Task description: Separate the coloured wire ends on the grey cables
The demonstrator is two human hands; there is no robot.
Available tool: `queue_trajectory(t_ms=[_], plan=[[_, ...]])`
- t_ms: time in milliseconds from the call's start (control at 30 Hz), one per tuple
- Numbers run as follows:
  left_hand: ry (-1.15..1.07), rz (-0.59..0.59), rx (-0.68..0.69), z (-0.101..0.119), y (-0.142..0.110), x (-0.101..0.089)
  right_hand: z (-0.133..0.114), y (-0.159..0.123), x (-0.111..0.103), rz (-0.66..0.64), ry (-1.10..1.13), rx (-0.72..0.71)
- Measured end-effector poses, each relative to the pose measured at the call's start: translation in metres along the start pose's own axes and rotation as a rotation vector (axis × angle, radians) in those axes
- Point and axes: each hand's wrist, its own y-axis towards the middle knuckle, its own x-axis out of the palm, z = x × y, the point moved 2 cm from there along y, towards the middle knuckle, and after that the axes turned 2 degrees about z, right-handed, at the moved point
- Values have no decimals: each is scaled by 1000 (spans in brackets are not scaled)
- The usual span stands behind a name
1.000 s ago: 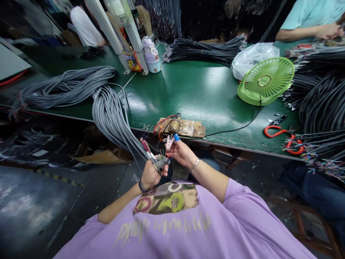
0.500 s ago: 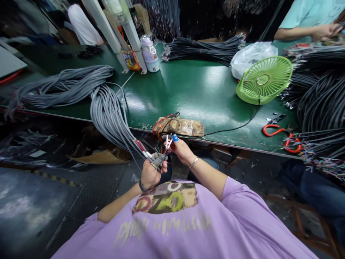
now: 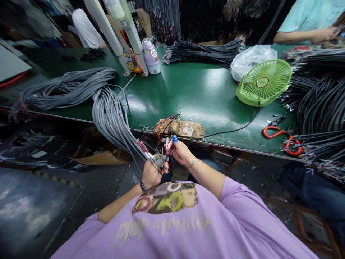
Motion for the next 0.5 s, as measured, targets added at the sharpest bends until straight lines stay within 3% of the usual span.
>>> queue_trajectory(t_ms=[133,333,500], plan=[[-9,6,16,-2,2,-1,1,2,2,22,148,57],[42,-3,15,-5,5,0,0,1,6,44,172,60],[72,-13,45,-4,3,0,-5,-8,1,-54,143,120]])
